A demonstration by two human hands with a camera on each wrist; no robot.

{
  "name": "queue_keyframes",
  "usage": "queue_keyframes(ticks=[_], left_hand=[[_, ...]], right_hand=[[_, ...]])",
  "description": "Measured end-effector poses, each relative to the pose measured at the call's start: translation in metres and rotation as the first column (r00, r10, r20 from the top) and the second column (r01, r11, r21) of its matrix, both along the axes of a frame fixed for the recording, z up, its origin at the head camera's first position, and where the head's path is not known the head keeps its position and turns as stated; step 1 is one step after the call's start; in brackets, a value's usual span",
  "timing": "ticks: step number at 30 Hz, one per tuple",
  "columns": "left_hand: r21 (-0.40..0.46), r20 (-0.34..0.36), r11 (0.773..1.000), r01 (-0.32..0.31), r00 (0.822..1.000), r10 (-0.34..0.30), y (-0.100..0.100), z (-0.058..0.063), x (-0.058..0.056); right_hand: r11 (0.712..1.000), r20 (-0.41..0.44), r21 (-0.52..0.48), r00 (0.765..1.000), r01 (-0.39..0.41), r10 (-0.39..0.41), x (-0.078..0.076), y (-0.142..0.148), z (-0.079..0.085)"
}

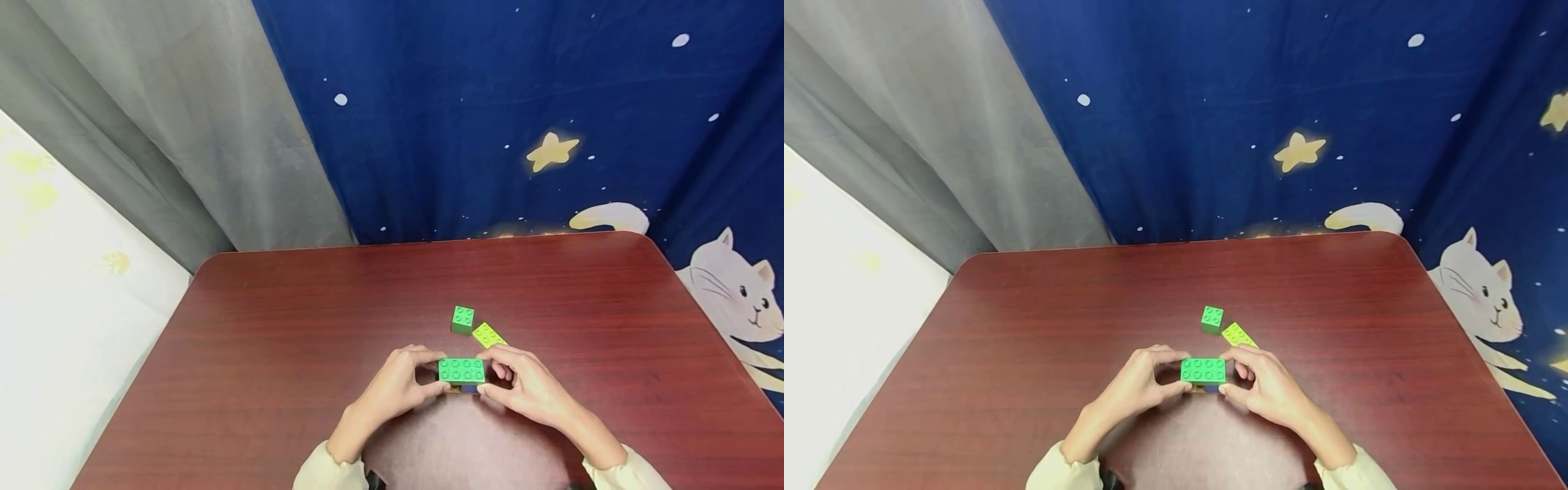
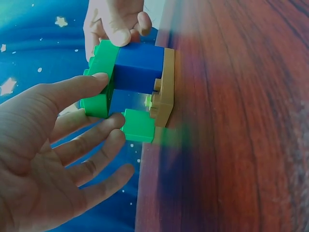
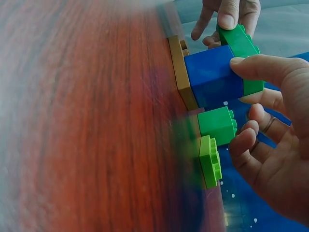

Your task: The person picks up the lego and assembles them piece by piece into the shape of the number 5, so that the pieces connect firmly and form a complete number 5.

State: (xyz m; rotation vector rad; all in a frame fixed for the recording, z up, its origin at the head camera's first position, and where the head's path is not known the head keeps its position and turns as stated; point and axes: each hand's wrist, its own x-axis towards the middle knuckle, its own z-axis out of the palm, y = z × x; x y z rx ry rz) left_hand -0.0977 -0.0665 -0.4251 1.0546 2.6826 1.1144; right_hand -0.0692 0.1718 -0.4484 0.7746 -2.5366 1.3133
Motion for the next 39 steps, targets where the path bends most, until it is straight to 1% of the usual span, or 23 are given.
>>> queue_keyframes(ticks=[3,8,13,16,19,21,22,23,26,28,31,33,35,39], left_hand=[[-0.003,0.023,1.000,-0.001,1.000,0.001,0.001,0.000,0.000],[0.005,0.044,1.000,-0.003,0.999,0.002,0.002,0.000,-0.001],[-0.048,0.018,0.999,0.002,1.000,-0.001,-0.001,0.001,-0.002],[-0.078,-0.016,0.997,0.015,1.000,-0.016,-0.005,0.001,-0.001],[-0.077,-0.045,0.997,0.021,0.999,-0.024,-0.008,0.001,0.001],[-0.064,-0.056,0.998,0.021,0.998,-0.025,-0.008,0.000,0.002],[-0.058,-0.056,0.998,0.019,0.998,-0.023,-0.008,0.000,0.003],[-0.053,-0.056,0.998,0.019,0.998,-0.021,-0.008,-0.001,0.003],[-0.064,-0.074,0.998,0.018,0.997,-0.022,-0.007,-0.001,0.004],[-0.079,-0.080,0.997,0.013,0.997,-0.019,-0.007,0.000,0.004],[-0.090,-0.061,0.996,-0.014,0.998,0.008,-0.008,0.003,0.004],[-0.074,-0.035,0.996,-0.040,0.999,0.038,-0.009,0.005,0.001],[-0.060,-0.020,0.996,-0.069,0.997,0.068,-0.010,0.007,-0.004],[-0.031,-0.019,0.995,-0.093,0.996,0.092,-0.007,0.009,-0.020]], right_hand=[[1.000,-0.006,0.006,1.000,-0.001,0.001,0.000,0.001,0.001],[1.000,-0.048,0.024,0.999,0.005,-0.004,0.000,0.001,0.002],[0.996,-0.066,0.065,0.997,0.054,-0.050,0.003,0.000,0.002],[0.990,-0.020,0.114,0.996,0.088,-0.086,0.007,0.000,0.003],[0.987,0.034,0.142,0.996,0.077,-0.082,0.007,0.002,0.007],[0.987,0.027,0.146,0.997,0.069,-0.074,0.005,0.006,0.010],[0.986,0.013,0.150,0.997,0.078,-0.080,0.004,0.008,0.012],[0.984,-0.001,0.153,0.996,0.093,-0.094,0.002,0.010,0.013],[0.966,-0.032,0.178,0.983,0.186,-0.183,-0.003,0.017,0.015],[0.949,-0.021,0.199,0.969,0.244,-0.244,-0.005,0.022,0.016],[0.930,-0.004,0.221,0.953,0.295,-0.302,-0.009,0.027,0.018],[0.923,0.004,0.229,0.948,0.310,-0.320,-0.011,0.030,0.018],[0.922,0.007,0.228,0.946,0.313,-0.323,-0.013,0.031,0.017],[0.922,0.018,0.229,0.946,0.311,-0.323,-0.015,0.032,0.015]])
